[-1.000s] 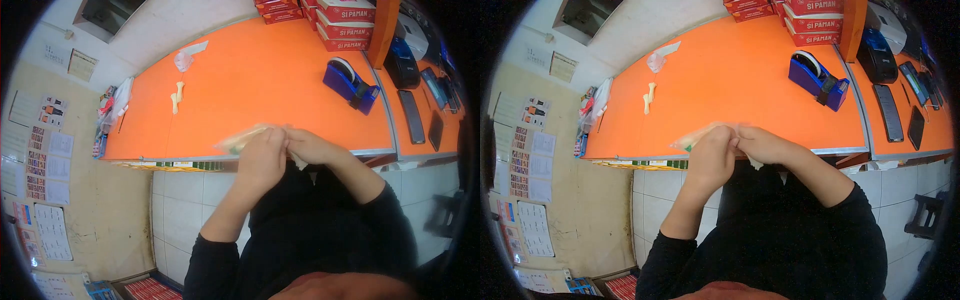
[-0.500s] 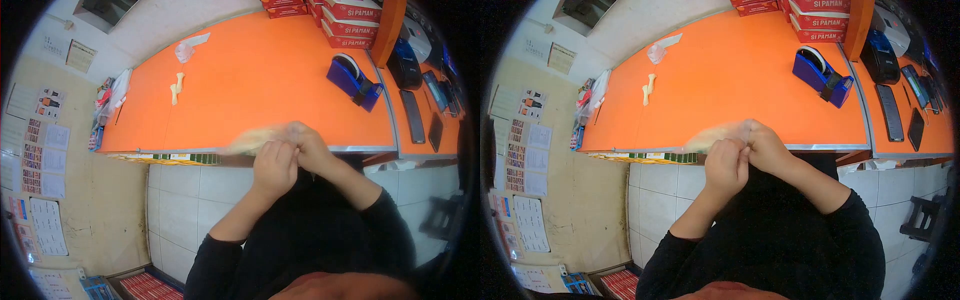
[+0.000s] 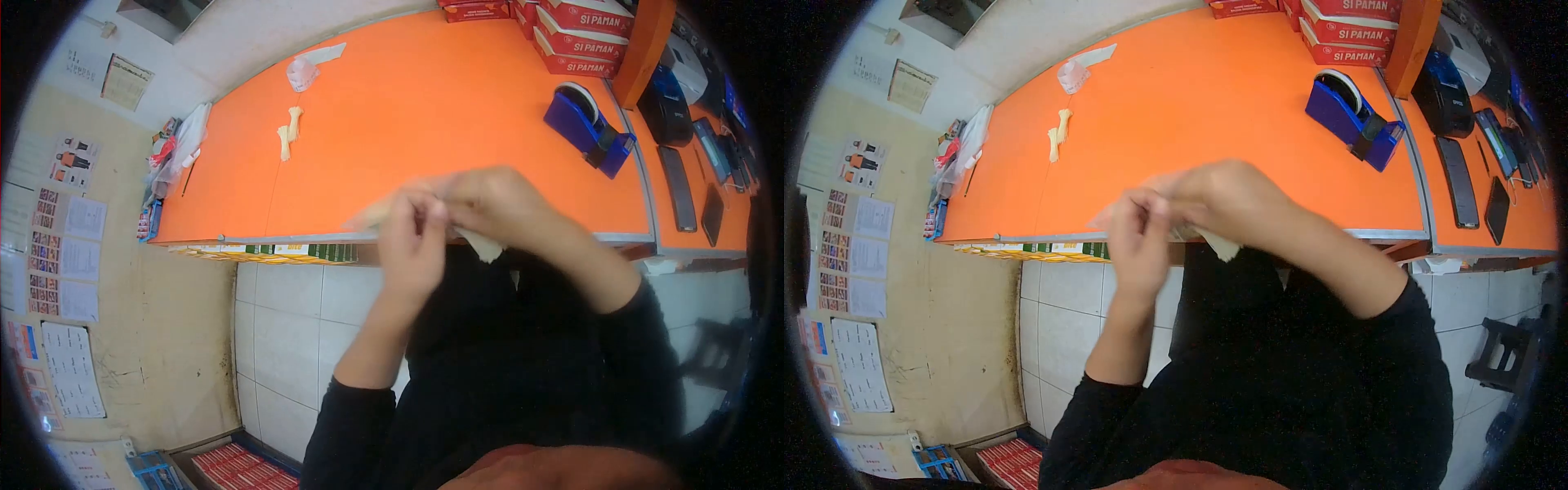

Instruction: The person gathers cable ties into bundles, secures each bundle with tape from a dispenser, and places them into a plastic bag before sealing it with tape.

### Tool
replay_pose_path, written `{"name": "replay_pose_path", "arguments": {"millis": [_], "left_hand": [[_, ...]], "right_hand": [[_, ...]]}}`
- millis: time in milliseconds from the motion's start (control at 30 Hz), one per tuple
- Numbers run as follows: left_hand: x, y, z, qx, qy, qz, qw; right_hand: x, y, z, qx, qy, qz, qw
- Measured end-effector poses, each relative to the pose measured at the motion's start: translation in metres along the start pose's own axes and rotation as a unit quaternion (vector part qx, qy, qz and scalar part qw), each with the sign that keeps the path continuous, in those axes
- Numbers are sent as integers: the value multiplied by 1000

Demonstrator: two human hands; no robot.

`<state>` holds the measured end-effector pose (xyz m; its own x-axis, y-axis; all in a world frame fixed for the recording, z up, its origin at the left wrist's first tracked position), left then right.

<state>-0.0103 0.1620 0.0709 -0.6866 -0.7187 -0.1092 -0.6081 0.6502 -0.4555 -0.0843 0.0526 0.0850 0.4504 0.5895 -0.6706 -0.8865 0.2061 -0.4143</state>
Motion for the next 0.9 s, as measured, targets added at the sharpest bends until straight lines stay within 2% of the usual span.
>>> {"name": "replay_pose_path", "arguments": {"millis": [67, 100, 167, 200, 267, 300, 367, 400, 467, 500, 533, 600, 633, 700, 733, 800, 833, 900], "left_hand": [[-10, -21, 4, -114, 62, 47, 991], [-14, -31, 5, -119, 62, 50, 990], [-17, -49, 12, -220, 255, 24, 941], [-19, -55, 13, -218, 255, 28, 942], [-25, -64, 21, -255, 343, -17, 904], [-28, -68, 24, -254, 344, -15, 904], [-35, -72, 33, -266, 407, -30, 873], [-36, -73, 36, -266, 409, -32, 872], [-35, -74, 39, -278, 432, -21, 858], [-33, -75, 40, -278, 431, -19, 858], [-31, -75, 41, -286, 429, -12, 857], [-27, -75, 42, -297, 424, -2, 856], [-26, -75, 42, -293, 421, -3, 858], [-23, -73, 38, -284, 421, -3, 861], [-18, -69, 34, -282, 391, -1, 876], [-5, -58, 27, -281, 357, 1, 891], [5, -51, 22, -261, 284, 31, 922], [28, -32, 20, -193, 124, 74, 970]], "right_hand": [[-17, -23, 6, 99, -52, 19, 994], [-21, -35, 4, 105, -54, 19, 993], [-23, -56, -6, 123, 77, 169, 975], [-35, -61, -3, 123, 79, 164, 976], [-50, -64, 0, 196, 18, 256, 946], [-52, -61, -4, 197, 20, 256, 946], [-60, -50, -9, 110, -113, 228, 961], [-54, -42, -10, 110, -112, 232, 960], [-39, -24, -7, -14, 86, 130, 988], [-30, -20, -17, -55, 104, 109, 987], [-25, -19, -27, -53, 103, 106, 988], [-26, -17, -46, -7, -41, -4, 999], [-17, -12, -55, -4, -41, -6, 999], [-9, -2, -77, 23, -257, -101, 961], [-4, 0, -81, 20, -255, -101, 961], [15, 13, -95, 189, -416, -86, 885], [17, 18, -94, 189, -419, -85, 884], [16, 33, -97, 243, -443, -168, 846]]}}
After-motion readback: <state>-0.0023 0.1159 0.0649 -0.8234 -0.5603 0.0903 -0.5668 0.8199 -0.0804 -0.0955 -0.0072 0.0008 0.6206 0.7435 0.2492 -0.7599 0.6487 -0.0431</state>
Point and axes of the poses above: each hand's wrist, its own y-axis away from the middle knuckle, its own x-axis out of the palm, z = x × y, the point moved 4 cm from there along -y, towards the middle knuckle, and after that the axes turned 3 degrees about x, right-handed, at the moved point
